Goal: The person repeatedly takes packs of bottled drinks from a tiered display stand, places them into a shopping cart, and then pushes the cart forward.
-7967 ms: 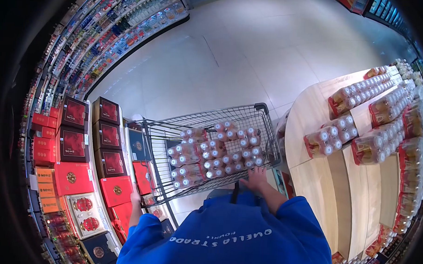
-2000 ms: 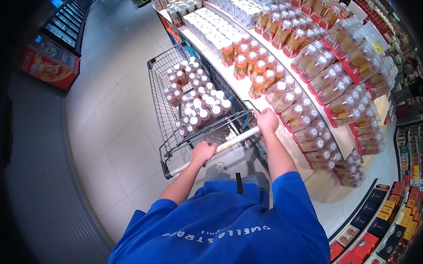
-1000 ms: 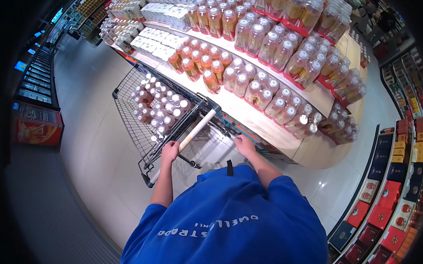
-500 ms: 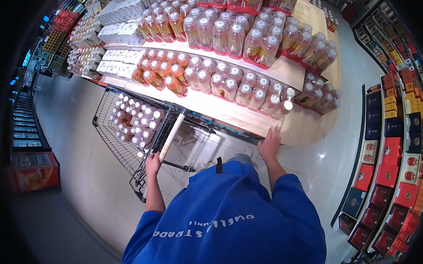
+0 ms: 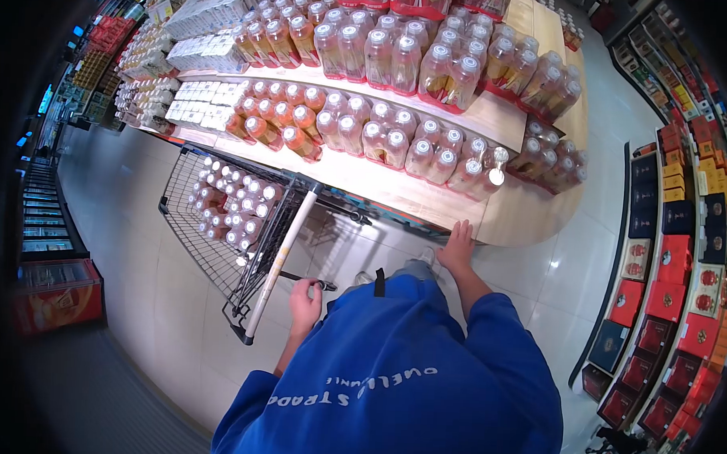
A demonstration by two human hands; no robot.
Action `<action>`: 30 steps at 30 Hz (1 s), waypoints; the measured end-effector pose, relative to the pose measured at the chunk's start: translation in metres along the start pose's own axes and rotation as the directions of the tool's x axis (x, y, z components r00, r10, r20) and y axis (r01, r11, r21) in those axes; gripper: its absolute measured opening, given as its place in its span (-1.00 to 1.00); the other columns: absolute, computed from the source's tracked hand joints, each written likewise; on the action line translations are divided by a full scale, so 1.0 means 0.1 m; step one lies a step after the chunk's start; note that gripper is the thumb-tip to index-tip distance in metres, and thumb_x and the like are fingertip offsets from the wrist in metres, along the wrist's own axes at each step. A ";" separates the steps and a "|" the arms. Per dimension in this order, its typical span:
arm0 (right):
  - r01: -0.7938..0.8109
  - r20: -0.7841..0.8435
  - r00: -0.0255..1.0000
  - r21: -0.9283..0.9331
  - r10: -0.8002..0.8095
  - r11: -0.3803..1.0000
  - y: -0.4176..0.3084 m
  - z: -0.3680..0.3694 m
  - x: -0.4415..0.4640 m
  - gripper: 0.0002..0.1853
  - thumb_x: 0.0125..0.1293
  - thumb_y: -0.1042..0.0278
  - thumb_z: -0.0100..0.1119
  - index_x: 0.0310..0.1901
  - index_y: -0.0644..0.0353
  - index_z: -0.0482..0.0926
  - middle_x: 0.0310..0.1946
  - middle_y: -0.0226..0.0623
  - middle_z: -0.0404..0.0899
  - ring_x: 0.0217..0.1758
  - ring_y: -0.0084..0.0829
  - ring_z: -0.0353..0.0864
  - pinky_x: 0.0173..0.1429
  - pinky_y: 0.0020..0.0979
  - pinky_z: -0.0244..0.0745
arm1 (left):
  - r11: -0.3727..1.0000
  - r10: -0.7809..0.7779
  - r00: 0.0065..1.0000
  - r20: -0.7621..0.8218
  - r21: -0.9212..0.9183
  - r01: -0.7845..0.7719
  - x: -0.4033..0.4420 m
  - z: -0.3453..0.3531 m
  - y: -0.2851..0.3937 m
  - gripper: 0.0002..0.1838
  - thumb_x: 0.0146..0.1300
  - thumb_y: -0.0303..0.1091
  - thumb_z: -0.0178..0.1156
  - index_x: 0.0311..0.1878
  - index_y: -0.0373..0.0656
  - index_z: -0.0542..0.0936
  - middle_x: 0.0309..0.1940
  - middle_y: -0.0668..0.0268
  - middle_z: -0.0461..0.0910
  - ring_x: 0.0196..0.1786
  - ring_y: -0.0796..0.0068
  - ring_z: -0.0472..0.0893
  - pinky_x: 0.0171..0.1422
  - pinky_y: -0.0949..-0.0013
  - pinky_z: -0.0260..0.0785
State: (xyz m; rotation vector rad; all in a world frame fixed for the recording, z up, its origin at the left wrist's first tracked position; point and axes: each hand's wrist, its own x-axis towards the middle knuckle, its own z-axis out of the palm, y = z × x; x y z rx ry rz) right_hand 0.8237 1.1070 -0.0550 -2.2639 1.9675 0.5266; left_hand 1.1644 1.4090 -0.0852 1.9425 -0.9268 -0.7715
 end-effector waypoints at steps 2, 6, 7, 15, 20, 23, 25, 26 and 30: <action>-0.016 0.004 1.000 0.005 0.016 1.000 -0.04 0.00 0.02 0.19 0.14 0.02 0.46 0.66 0.30 -0.07 0.73 0.03 -0.26 0.79 0.06 -0.31 0.67 0.19 0.01 | 0.943 -0.290 0.904 0.314 -0.065 0.326 -0.22 0.77 -0.65 -0.47 0.40 -0.13 0.28 0.30 -0.30 0.60 0.23 -0.06 0.64 0.32 -0.02 0.60 0.43 0.18 0.41; -0.056 0.057 0.997 -0.028 0.058 0.998 -0.12 -0.09 -0.01 0.21 0.15 0.00 0.45 0.66 0.33 -0.11 0.71 0.14 -0.27 0.78 0.11 -0.29 0.70 0.05 0.02 | 0.526 -0.403 0.588 0.701 -0.348 0.776 -0.35 1.25 -1.11 -0.33 0.48 0.02 0.20 0.43 -0.33 0.50 0.39 -0.03 0.54 0.44 0.10 0.51 0.54 0.22 0.30; -0.061 0.056 0.996 -0.029 0.062 0.998 -0.13 -0.11 0.01 0.21 0.15 0.01 0.45 0.65 0.33 -0.11 0.71 0.14 -0.27 0.78 0.11 -0.29 0.70 0.05 0.03 | 0.622 -0.353 0.617 0.703 -0.317 0.716 -0.30 1.14 -1.08 -0.35 0.49 0.02 0.18 0.41 -0.33 0.52 0.33 0.00 0.59 0.39 0.14 0.56 0.48 0.21 0.37; -0.045 0.063 0.997 -0.042 0.047 0.998 -0.09 -0.10 -0.02 0.20 0.15 0.03 0.44 0.65 0.32 -0.12 0.72 0.11 -0.28 0.79 0.07 -0.30 0.68 0.07 0.08 | 0.632 -0.376 0.395 0.838 -0.079 0.771 -0.35 0.69 -1.42 -0.67 0.47 -0.09 0.18 -0.05 -0.18 0.71 -0.43 0.38 0.69 -0.44 0.56 0.61 -0.28 0.41 0.48; -0.038 0.036 0.999 -0.040 0.040 0.998 -0.09 -0.06 -0.03 0.20 0.15 0.02 0.44 0.66 0.31 -0.12 0.72 0.10 -0.28 0.79 0.08 -0.31 0.69 0.06 0.07 | 0.770 -0.322 0.593 0.738 -0.161 0.618 -0.24 0.80 -0.93 -0.71 0.45 -0.11 0.24 -0.15 -0.13 0.76 -0.45 0.31 0.71 -0.42 0.47 0.64 -0.24 0.41 0.50; -0.041 0.023 0.999 -0.043 0.042 0.998 -0.10 -0.03 0.00 0.21 0.15 0.01 0.45 0.66 0.31 -0.13 0.72 0.10 -0.29 0.79 0.09 -0.32 0.69 0.06 0.07 | 0.930 -0.165 0.756 0.634 -0.155 0.333 -0.15 0.87 -0.65 -0.64 0.46 -0.08 0.24 -0.09 -0.22 0.76 -0.32 0.23 0.78 -0.32 0.37 0.70 -0.11 0.34 0.55; -0.046 0.026 0.999 -0.043 0.047 0.998 -0.09 -0.01 0.00 0.22 0.15 0.01 0.44 0.66 0.31 -0.13 0.72 0.10 -0.30 0.79 0.09 -0.33 0.69 0.06 0.08 | 0.883 -0.128 0.783 0.609 -0.289 0.369 -0.24 0.85 -0.70 -0.64 0.45 -0.12 0.23 0.01 -0.26 0.71 -0.18 0.18 0.78 -0.17 0.29 0.73 0.02 0.27 0.56; -0.045 0.026 0.999 -0.040 0.046 0.998 -0.08 -0.01 0.00 0.22 0.15 0.01 0.44 0.66 0.31 -0.14 0.72 0.11 -0.30 0.79 0.09 -0.33 0.69 0.07 0.08 | 0.853 -0.109 0.796 0.595 -0.356 0.382 -0.30 0.85 -0.73 -0.62 0.45 -0.14 0.23 0.06 -0.28 0.69 -0.11 0.15 0.79 -0.10 0.25 0.75 0.09 0.24 0.56; -0.049 0.043 0.998 -0.034 0.050 0.998 -0.08 0.00 -0.01 0.22 0.16 0.00 0.43 0.66 0.32 -0.16 0.72 0.11 -0.33 0.79 0.09 -0.35 0.67 0.09 0.10 | 0.927 0.210 0.907 0.365 -0.370 -0.066 -0.33 0.66 -0.61 -0.61 0.42 -0.20 0.17 0.16 -0.24 0.66 0.08 0.09 0.73 0.16 0.10 0.67 0.28 0.17 0.48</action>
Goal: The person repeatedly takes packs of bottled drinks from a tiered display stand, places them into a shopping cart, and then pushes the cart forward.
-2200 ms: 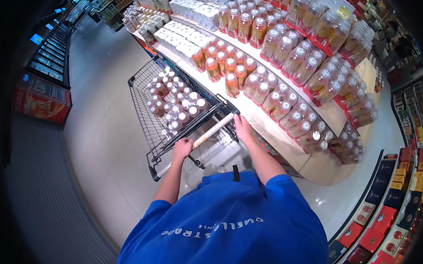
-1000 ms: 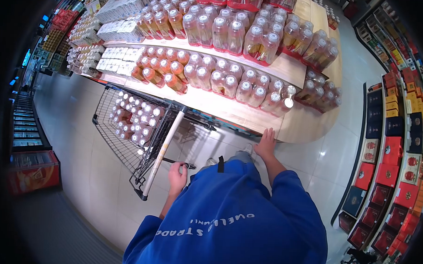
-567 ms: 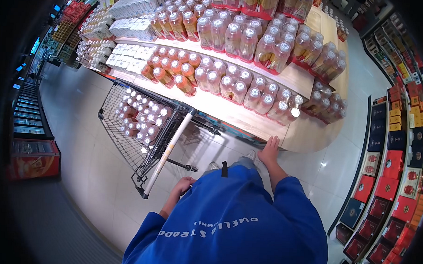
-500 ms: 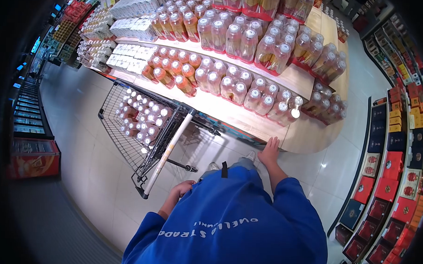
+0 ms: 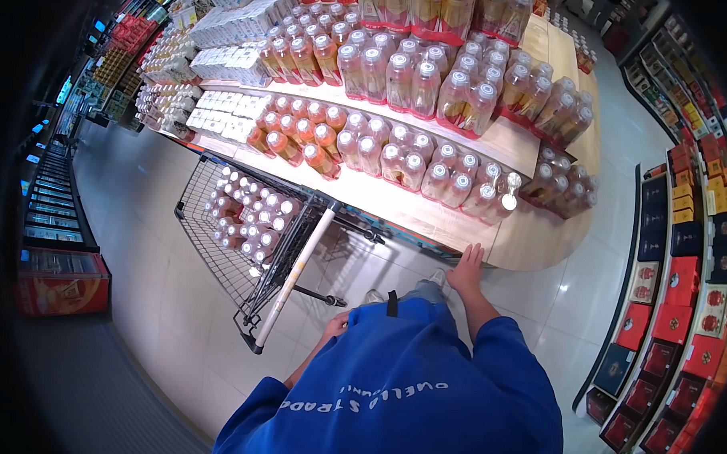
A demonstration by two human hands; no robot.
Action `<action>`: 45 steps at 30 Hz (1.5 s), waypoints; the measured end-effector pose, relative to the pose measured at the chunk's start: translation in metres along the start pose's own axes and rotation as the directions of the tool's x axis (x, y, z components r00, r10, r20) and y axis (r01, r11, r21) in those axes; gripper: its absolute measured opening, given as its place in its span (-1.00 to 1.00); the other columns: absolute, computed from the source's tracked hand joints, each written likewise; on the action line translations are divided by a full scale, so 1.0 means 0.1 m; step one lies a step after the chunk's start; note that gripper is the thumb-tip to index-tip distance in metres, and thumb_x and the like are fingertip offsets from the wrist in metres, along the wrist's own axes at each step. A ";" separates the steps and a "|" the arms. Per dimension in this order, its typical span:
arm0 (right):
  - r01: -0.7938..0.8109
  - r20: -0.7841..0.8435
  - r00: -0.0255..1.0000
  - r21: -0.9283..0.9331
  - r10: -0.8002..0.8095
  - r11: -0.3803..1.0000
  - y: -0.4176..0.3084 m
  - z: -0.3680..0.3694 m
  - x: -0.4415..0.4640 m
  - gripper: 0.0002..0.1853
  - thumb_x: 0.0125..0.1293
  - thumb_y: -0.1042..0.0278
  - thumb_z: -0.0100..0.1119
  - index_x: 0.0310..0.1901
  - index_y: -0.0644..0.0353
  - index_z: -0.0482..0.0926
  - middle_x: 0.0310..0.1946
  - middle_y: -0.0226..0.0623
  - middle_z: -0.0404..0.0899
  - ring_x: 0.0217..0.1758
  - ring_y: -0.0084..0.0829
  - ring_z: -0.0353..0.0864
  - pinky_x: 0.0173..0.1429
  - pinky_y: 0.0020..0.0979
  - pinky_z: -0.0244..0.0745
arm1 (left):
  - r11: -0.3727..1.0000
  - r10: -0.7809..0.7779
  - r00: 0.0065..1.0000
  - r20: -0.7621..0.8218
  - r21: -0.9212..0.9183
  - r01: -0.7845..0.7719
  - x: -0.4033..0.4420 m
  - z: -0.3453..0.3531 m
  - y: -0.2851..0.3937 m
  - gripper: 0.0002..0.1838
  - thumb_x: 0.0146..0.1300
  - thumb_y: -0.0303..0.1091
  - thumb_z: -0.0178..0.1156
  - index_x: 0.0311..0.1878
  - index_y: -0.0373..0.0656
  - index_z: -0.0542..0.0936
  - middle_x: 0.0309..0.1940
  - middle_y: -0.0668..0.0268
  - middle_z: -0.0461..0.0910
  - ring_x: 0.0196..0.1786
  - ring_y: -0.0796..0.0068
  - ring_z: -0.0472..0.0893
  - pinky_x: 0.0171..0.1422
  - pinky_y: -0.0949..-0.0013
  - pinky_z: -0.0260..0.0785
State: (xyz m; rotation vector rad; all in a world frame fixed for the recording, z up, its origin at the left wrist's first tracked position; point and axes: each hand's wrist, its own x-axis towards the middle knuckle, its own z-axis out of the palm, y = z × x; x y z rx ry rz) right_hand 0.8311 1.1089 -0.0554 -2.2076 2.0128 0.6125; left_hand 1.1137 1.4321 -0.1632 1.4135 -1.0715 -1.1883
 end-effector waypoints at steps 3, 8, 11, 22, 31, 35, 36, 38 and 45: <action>-0.008 0.005 1.000 -0.008 0.008 1.000 -0.03 -0.02 -0.01 0.23 0.17 0.00 0.43 0.67 0.32 -0.18 0.73 0.10 -0.36 0.79 0.10 -0.36 0.66 0.10 0.11 | 0.908 -0.400 0.905 0.145 0.193 0.371 0.10 -0.12 0.59 -0.58 0.44 -0.14 0.11 0.25 -0.09 0.65 0.17 0.09 0.69 0.34 0.02 0.56 0.45 0.13 0.34; -0.017 -0.009 1.000 -0.012 0.017 1.000 -0.11 -0.04 -0.01 0.25 0.15 -0.01 0.45 0.64 0.42 -0.16 0.71 0.20 -0.32 0.78 0.19 -0.36 0.70 0.07 0.05 | 0.854 -0.514 0.764 0.388 0.316 0.414 0.21 -0.03 0.17 -0.49 0.41 0.07 0.09 0.33 0.13 0.61 0.26 0.13 0.64 0.46 0.03 0.41 0.69 -0.06 -0.04; 0.010 -0.043 0.999 -0.013 -0.011 1.000 -0.11 0.00 -0.02 0.24 0.14 0.00 0.45 0.63 0.47 -0.14 0.69 0.25 -0.29 0.76 0.24 -0.35 0.72 0.04 0.00 | 0.922 -0.367 0.796 0.482 0.304 0.241 0.23 0.03 0.08 -0.42 0.34 0.16 0.13 0.33 0.11 0.62 0.27 0.12 0.62 0.51 0.01 0.35 0.73 -0.19 -0.23; -0.018 -0.020 1.000 -0.048 0.017 0.999 -0.20 -0.07 -0.02 0.27 0.13 -0.03 0.47 0.63 0.45 -0.16 0.70 0.19 -0.28 0.77 0.19 -0.33 0.61 0.14 0.19 | 0.754 -0.494 0.851 0.180 0.576 0.316 0.32 0.34 -0.23 -0.56 0.25 -0.02 0.20 -0.01 -0.16 0.74 0.02 0.02 0.74 0.12 -0.08 0.71 0.22 -0.11 0.55; -0.009 0.014 1.000 -0.005 0.009 1.000 -0.18 -0.09 -0.03 0.24 0.10 0.12 0.40 0.62 0.49 -0.21 0.69 0.27 -0.36 0.76 0.26 -0.44 0.62 0.23 0.12 | 0.695 -0.210 0.958 0.196 0.719 0.005 0.17 0.29 -0.45 -0.75 0.21 -0.16 0.22 -0.38 -0.13 0.73 -0.38 0.01 0.75 -0.23 -0.02 0.78 -0.11 0.00 0.63; -0.003 -0.002 1.000 -0.050 0.002 0.999 -0.16 -0.04 -0.01 0.27 0.12 0.00 0.44 0.63 0.49 -0.18 0.69 0.26 -0.34 0.76 0.26 -0.40 0.59 0.20 0.18 | 0.673 -0.344 0.937 0.066 0.713 0.197 0.04 0.33 -0.43 -0.72 0.15 -0.10 0.24 -0.36 -0.14 0.70 -0.39 0.03 0.73 -0.22 -0.09 0.77 -0.10 -0.03 0.61; -0.001 -0.009 1.000 -0.078 0.000 0.997 -0.15 -0.03 -0.01 0.28 0.13 -0.07 0.46 0.63 0.49 -0.16 0.69 0.25 -0.33 0.76 0.25 -0.37 0.58 0.19 0.21 | 0.669 -0.367 0.930 0.023 0.702 0.246 0.03 0.31 -0.34 -0.70 0.21 -0.11 0.21 -0.35 -0.16 0.71 -0.38 0.02 0.74 -0.21 -0.08 0.77 -0.09 -0.02 0.62; -0.004 -0.018 1.000 -0.067 0.003 0.998 -0.13 0.01 -0.01 0.29 0.13 -0.08 0.46 0.63 0.49 -0.16 0.69 0.25 -0.33 0.76 0.25 -0.38 0.58 0.21 0.20 | 0.655 -0.414 0.908 -0.068 0.671 0.349 -0.02 0.28 -0.07 -0.65 0.32 -0.13 0.13 -0.35 -0.21 0.73 -0.36 -0.01 0.75 -0.18 -0.07 0.77 -0.07 -0.01 0.62; 0.006 0.003 1.000 -0.081 -0.006 0.997 -0.09 0.04 0.04 0.28 0.15 -0.10 0.45 0.64 0.46 -0.17 0.69 0.24 -0.34 0.76 0.24 -0.42 0.60 0.23 0.15 | 0.744 -0.575 0.818 0.015 0.426 0.515 -0.08 0.36 -0.14 -0.65 0.36 -0.08 0.14 -0.16 -0.19 0.71 -0.18 -0.14 0.73 -0.02 -0.14 0.73 0.04 -0.04 0.60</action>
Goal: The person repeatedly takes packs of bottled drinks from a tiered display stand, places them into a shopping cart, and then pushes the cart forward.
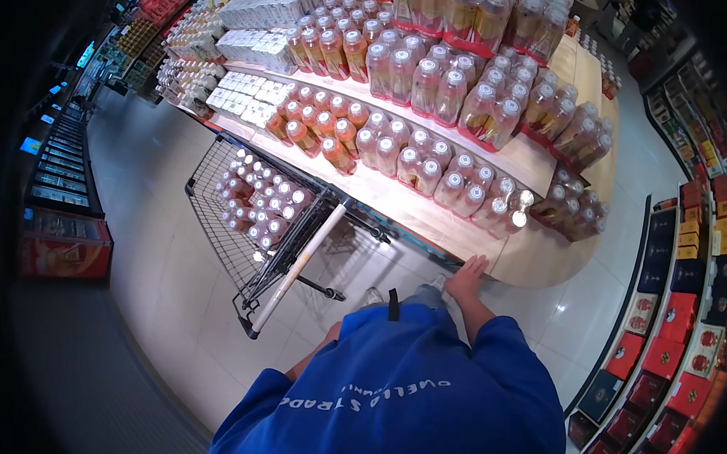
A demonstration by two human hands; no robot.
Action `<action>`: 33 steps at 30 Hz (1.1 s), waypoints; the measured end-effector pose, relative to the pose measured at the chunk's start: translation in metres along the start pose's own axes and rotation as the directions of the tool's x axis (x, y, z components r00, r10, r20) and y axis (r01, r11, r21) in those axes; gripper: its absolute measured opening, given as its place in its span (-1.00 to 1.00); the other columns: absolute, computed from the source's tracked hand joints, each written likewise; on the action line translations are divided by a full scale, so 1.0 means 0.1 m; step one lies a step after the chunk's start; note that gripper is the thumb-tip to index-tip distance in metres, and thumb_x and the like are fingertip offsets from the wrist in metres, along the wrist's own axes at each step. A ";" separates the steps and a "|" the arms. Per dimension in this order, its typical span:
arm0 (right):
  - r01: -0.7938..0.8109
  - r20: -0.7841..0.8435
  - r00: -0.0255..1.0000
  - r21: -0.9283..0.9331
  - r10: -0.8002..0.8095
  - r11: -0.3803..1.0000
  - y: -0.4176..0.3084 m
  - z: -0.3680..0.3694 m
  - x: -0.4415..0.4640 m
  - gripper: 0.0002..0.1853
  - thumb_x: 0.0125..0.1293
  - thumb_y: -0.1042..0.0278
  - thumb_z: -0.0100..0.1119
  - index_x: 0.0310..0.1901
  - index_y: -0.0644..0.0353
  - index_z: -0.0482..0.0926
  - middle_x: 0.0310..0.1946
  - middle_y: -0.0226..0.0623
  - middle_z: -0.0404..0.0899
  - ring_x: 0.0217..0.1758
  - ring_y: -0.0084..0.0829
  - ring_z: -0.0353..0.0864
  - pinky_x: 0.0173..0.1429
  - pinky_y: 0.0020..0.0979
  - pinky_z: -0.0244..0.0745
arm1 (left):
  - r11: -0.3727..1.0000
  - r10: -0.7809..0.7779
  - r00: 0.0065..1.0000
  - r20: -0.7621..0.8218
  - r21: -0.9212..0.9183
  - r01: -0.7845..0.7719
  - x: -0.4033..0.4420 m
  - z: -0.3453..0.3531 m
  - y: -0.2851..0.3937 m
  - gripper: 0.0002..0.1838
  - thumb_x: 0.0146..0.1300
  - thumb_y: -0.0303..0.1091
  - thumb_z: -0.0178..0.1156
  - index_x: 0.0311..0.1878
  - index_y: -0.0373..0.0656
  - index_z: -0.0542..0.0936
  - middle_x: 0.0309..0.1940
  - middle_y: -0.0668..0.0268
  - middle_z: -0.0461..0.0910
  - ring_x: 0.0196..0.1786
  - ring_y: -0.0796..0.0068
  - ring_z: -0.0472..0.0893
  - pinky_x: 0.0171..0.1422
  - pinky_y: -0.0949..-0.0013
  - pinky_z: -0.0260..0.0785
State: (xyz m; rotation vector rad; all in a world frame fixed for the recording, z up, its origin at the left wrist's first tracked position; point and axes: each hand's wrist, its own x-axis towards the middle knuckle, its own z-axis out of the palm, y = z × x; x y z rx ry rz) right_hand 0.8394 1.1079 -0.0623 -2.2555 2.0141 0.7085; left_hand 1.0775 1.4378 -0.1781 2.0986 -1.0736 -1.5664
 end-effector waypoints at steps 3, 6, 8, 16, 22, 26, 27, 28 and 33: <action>-0.008 0.044 0.999 0.080 0.005 0.997 -0.08 -0.22 -0.11 0.27 0.11 0.07 0.42 0.63 0.48 -0.22 0.68 0.30 -0.37 0.75 0.31 -0.42 0.65 0.24 0.05 | 0.999 -0.015 0.999 0.040 -0.035 0.017 -0.04 0.04 -0.03 -0.65 0.36 -0.08 0.14 -0.15 -0.19 0.70 -0.17 -0.14 0.73 -0.01 -0.14 0.73 0.04 -0.04 0.60; -0.028 0.065 0.998 0.077 0.023 0.997 -0.11 -0.25 -0.11 0.27 0.10 0.08 0.44 0.63 0.47 -0.22 0.69 0.28 -0.38 0.75 0.30 -0.42 0.65 0.25 0.05 | 0.998 -0.022 0.998 0.061 -0.051 0.025 -0.07 0.05 -0.03 -0.65 0.36 -0.08 0.14 -0.15 -0.19 0.70 -0.16 -0.14 0.72 -0.01 -0.15 0.73 0.05 -0.04 0.60; -0.020 0.051 0.999 0.062 0.017 0.998 -0.10 -0.23 -0.10 0.27 0.11 0.07 0.44 0.63 0.47 -0.22 0.69 0.27 -0.37 0.75 0.29 -0.41 0.63 0.25 0.09 | 0.998 -0.028 0.997 0.071 -0.053 0.032 -0.09 0.04 -0.04 -0.65 0.36 -0.08 0.14 -0.14 -0.20 0.69 -0.16 -0.15 0.72 -0.01 -0.15 0.73 0.05 -0.04 0.59; -0.002 -0.012 1.000 0.000 0.002 1.000 -0.01 -0.05 -0.05 0.28 0.09 0.05 0.46 0.64 0.44 -0.20 0.69 0.26 -0.34 0.76 0.26 -0.38 0.60 0.21 0.19 | 0.996 -0.047 0.993 0.108 -0.068 0.054 -0.20 0.01 -0.09 -0.65 0.36 -0.09 0.14 -0.12 -0.20 0.68 -0.15 -0.15 0.72 0.01 -0.16 0.72 0.07 -0.05 0.58; -0.036 0.017 0.999 0.031 0.036 0.999 -0.06 -0.10 -0.05 0.26 0.11 0.05 0.45 0.64 0.40 -0.19 0.70 0.21 -0.36 0.77 0.22 -0.40 0.60 0.18 0.17 | 0.994 -0.056 0.991 0.118 -0.092 0.067 -0.25 -0.01 -0.13 -0.64 0.36 -0.09 0.14 -0.10 -0.20 0.67 -0.13 -0.16 0.72 0.02 -0.16 0.72 0.08 -0.06 0.58; -0.066 0.047 0.997 0.035 0.064 0.997 -0.10 -0.11 -0.05 0.23 0.14 0.05 0.41 0.65 0.37 -0.18 0.71 0.14 -0.36 0.78 0.16 -0.43 0.62 0.17 0.12 | 0.991 -0.061 0.991 0.122 -0.109 0.075 -0.29 -0.02 -0.16 -0.64 0.36 -0.09 0.13 -0.09 -0.21 0.66 -0.13 -0.17 0.72 0.03 -0.17 0.72 0.09 -0.06 0.57; -0.066 0.042 0.997 0.030 0.064 0.997 -0.10 -0.11 -0.05 0.23 0.15 0.04 0.41 0.66 0.37 -0.19 0.71 0.14 -0.36 0.78 0.16 -0.44 0.62 0.16 0.13 | 0.991 -0.062 0.990 0.123 -0.112 0.076 -0.31 -0.03 -0.17 -0.64 0.36 -0.09 0.13 -0.08 -0.21 0.66 -0.13 -0.17 0.72 0.03 -0.17 0.72 0.09 -0.06 0.57; -0.069 0.051 0.996 0.015 0.068 0.998 -0.10 -0.12 -0.04 0.25 0.13 0.03 0.44 0.65 0.38 -0.20 0.71 0.17 -0.37 0.77 0.18 -0.43 0.62 0.16 0.16 | 0.990 -0.064 0.990 0.125 -0.117 0.078 -0.31 -0.03 -0.17 -0.64 0.36 -0.09 0.13 -0.08 -0.21 0.66 -0.12 -0.17 0.72 0.03 -0.17 0.71 0.10 -0.06 0.57; -0.118 0.118 0.986 -0.003 0.118 0.993 -0.18 -0.24 -0.05 0.27 0.14 -0.03 0.45 0.67 0.33 -0.21 0.72 0.10 -0.40 0.79 0.11 -0.44 0.63 0.16 0.16 | 0.988 -0.070 0.989 0.128 -0.129 0.087 -0.35 -0.07 -0.27 -0.64 0.36 -0.09 0.13 -0.07 -0.21 0.65 -0.11 -0.17 0.71 0.04 -0.18 0.71 0.11 -0.07 0.56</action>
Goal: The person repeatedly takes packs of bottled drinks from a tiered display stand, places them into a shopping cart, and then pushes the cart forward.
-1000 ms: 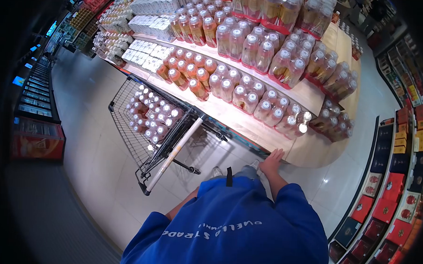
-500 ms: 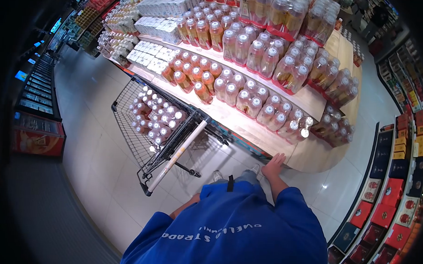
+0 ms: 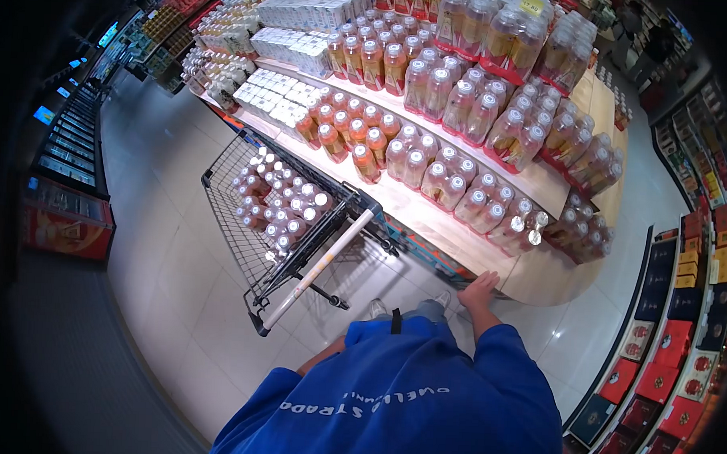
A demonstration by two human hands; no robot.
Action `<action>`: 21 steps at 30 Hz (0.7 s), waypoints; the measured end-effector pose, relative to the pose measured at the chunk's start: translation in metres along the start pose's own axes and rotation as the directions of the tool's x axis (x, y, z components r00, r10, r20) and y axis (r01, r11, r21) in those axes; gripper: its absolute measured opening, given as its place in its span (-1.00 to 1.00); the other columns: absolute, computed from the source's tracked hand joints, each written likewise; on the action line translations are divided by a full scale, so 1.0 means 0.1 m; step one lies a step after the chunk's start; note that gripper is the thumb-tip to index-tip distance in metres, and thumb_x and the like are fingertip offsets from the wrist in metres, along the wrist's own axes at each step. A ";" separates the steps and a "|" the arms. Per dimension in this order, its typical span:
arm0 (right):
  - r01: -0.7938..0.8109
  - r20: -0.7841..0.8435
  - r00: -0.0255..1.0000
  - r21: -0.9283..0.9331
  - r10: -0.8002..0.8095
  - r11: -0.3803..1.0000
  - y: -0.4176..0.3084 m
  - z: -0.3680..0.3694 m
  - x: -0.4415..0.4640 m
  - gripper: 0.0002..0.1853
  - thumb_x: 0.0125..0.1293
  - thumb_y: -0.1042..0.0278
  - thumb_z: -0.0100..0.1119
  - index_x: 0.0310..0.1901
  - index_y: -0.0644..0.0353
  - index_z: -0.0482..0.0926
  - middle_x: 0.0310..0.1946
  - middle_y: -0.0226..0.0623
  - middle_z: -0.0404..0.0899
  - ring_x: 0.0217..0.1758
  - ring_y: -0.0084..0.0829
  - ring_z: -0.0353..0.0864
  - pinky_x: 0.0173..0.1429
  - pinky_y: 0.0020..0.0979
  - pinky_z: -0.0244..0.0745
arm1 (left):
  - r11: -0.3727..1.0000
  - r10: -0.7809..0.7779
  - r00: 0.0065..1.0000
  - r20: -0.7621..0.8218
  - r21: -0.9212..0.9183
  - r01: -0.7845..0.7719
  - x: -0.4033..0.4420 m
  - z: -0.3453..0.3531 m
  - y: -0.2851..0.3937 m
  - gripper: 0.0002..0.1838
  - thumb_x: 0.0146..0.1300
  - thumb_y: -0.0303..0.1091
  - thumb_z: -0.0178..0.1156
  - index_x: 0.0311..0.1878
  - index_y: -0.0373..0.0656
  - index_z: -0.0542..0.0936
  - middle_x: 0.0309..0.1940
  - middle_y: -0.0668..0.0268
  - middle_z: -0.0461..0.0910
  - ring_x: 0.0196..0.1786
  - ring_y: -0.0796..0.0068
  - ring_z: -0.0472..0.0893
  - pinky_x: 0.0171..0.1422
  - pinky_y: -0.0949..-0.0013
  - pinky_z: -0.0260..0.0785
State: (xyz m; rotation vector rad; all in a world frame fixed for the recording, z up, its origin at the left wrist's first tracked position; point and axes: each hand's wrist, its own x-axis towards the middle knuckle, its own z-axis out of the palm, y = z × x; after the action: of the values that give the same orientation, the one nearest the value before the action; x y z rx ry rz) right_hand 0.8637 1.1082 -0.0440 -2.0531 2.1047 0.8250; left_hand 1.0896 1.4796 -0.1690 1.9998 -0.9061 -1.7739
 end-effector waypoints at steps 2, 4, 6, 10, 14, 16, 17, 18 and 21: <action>-0.020 0.012 1.000 -0.011 0.020 1.000 0.00 0.04 0.04 0.28 0.15 -0.05 0.46 0.67 0.30 -0.21 0.73 0.07 -0.41 0.79 0.09 -0.44 0.63 0.17 0.16 | 1.000 -0.002 1.000 0.002 -0.007 0.002 -0.02 -0.02 -0.05 -0.64 0.36 -0.09 0.13 -0.06 -0.21 0.64 -0.11 -0.18 0.71 0.04 -0.18 0.71 0.11 -0.07 0.56; -0.034 0.026 0.999 -0.015 0.035 0.999 -0.03 -0.01 0.05 0.27 0.16 -0.07 0.46 0.68 0.26 -0.21 0.73 0.05 -0.41 0.79 0.08 -0.42 0.63 0.18 0.16 | 1.000 0.001 1.000 0.005 -0.016 -0.001 -0.03 -0.04 -0.09 -0.64 0.36 -0.09 0.13 -0.05 -0.21 0.64 -0.11 -0.18 0.71 0.05 -0.18 0.71 0.12 -0.07 0.56; -0.046 0.051 0.998 -0.014 0.046 0.999 -0.02 -0.02 0.01 0.26 0.18 -0.08 0.46 0.69 0.21 -0.21 0.73 0.04 -0.40 0.79 0.08 -0.40 0.63 0.18 0.16 | 1.000 0.004 1.000 0.010 -0.019 -0.003 -0.06 -0.05 -0.14 -0.64 0.36 -0.09 0.13 -0.05 -0.22 0.64 -0.10 -0.18 0.71 0.05 -0.18 0.71 0.12 -0.07 0.55; -0.033 0.058 0.998 -0.032 0.034 0.999 -0.04 -0.02 -0.02 0.25 0.18 -0.09 0.46 0.69 0.18 -0.20 0.72 0.06 -0.37 0.78 0.09 -0.33 0.64 0.19 0.11 | 1.000 0.005 1.000 0.016 -0.028 -0.005 -0.08 -0.12 -0.24 -0.63 0.36 -0.09 0.13 -0.04 -0.22 0.63 -0.10 -0.19 0.71 0.06 -0.19 0.71 0.13 -0.07 0.55; -0.019 0.039 0.999 -0.008 0.020 1.000 -0.06 0.04 -0.07 0.24 0.18 -0.09 0.46 0.68 0.18 -0.17 0.71 0.10 -0.30 0.77 0.08 -0.26 0.65 0.20 0.08 | 1.000 0.006 1.000 0.013 -0.027 -0.006 -0.10 -0.19 -0.31 -0.63 0.36 -0.10 0.13 -0.03 -0.22 0.62 -0.09 -0.19 0.71 0.07 -0.19 0.70 0.14 -0.08 0.54; -0.023 0.044 0.999 0.014 0.023 1.000 -0.07 0.04 -0.16 0.21 0.19 -0.08 0.45 0.68 0.17 -0.15 0.70 0.12 -0.27 0.76 0.08 -0.18 0.64 0.17 0.09 | 1.000 0.009 1.000 0.021 -0.018 -0.009 -0.10 -0.19 -0.35 -0.63 0.36 -0.10 0.13 -0.02 -0.22 0.62 -0.08 -0.19 0.71 0.07 -0.20 0.70 0.14 -0.08 0.54; -0.024 0.048 0.999 0.027 0.023 0.999 -0.09 0.04 -0.19 0.19 0.20 -0.08 0.44 0.68 0.17 -0.13 0.70 0.13 -0.25 0.75 0.07 -0.14 0.65 0.15 0.11 | 1.000 0.012 1.000 0.021 -0.015 -0.011 -0.09 -0.21 -0.37 -0.63 0.36 -0.10 0.13 -0.02 -0.22 0.62 -0.08 -0.19 0.71 0.07 -0.20 0.70 0.14 -0.08 0.54; -0.029 0.051 0.998 0.042 0.027 0.999 -0.11 0.02 -0.25 0.18 0.21 -0.07 0.43 0.68 0.17 -0.11 0.70 0.14 -0.22 0.74 0.07 -0.09 0.65 0.12 0.12 | 1.000 0.008 1.000 0.024 -0.009 -0.008 -0.09 -0.23 -0.37 -0.63 0.36 -0.10 0.13 -0.01 -0.22 0.61 -0.08 -0.19 0.71 0.07 -0.20 0.70 0.14 -0.08 0.54; -0.026 0.021 0.999 0.113 0.024 0.993 -0.10 0.17 -0.28 0.14 0.22 -0.07 0.42 0.67 0.19 -0.05 0.70 0.18 -0.25 0.71 0.11 0.04 0.65 -0.01 0.21 | 1.000 0.006 0.999 0.034 0.006 -0.007 -0.08 -0.29 -0.37 -0.62 0.36 -0.10 0.13 0.00 -0.22 0.61 -0.08 -0.20 0.71 0.08 -0.20 0.70 0.15 -0.08 0.53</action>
State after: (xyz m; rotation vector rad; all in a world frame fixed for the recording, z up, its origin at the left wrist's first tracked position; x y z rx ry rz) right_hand 0.8704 1.1408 -0.0495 -1.9580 2.1188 0.7079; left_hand 1.1264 1.5073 -0.1810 1.9744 -0.9287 -1.8086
